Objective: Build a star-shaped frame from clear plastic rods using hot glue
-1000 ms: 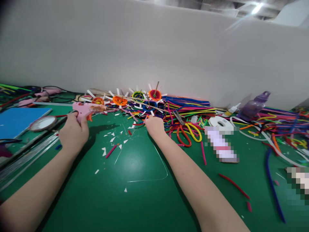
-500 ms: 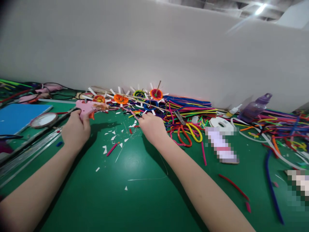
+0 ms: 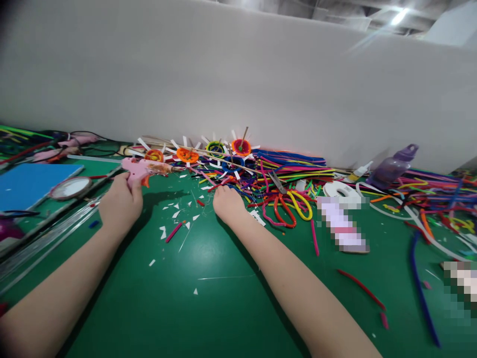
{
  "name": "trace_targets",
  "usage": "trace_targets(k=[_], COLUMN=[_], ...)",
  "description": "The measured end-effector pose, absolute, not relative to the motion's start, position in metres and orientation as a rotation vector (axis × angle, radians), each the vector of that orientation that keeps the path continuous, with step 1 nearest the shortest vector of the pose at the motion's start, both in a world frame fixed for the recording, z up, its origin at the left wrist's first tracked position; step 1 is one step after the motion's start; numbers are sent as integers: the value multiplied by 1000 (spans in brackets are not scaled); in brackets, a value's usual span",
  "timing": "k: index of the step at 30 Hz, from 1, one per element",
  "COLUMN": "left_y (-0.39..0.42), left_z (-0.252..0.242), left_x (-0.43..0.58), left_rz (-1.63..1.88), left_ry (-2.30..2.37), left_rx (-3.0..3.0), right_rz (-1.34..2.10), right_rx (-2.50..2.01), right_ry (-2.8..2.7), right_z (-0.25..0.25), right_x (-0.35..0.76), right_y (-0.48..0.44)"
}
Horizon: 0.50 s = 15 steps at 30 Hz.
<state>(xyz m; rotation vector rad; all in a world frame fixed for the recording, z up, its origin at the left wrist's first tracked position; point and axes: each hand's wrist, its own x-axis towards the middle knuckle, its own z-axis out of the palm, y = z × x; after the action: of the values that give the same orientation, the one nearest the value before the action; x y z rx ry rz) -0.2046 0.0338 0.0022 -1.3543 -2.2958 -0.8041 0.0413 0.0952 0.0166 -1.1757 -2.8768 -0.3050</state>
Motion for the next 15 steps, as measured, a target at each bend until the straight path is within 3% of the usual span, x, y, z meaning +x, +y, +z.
trace_targets(k=[9,15], left_y=[35,36], left_z=[2,0], left_x=[-203,-199], left_rz=[-767,-740], left_ry=[-2286,-2259], left_rx=[-1364,-1379], right_rz=[-322,-288], right_rx=[-1166,-548], right_ry=[-2666,-2527], right_z=[49,99], right_x=[62,89], right_y=[65,-14])
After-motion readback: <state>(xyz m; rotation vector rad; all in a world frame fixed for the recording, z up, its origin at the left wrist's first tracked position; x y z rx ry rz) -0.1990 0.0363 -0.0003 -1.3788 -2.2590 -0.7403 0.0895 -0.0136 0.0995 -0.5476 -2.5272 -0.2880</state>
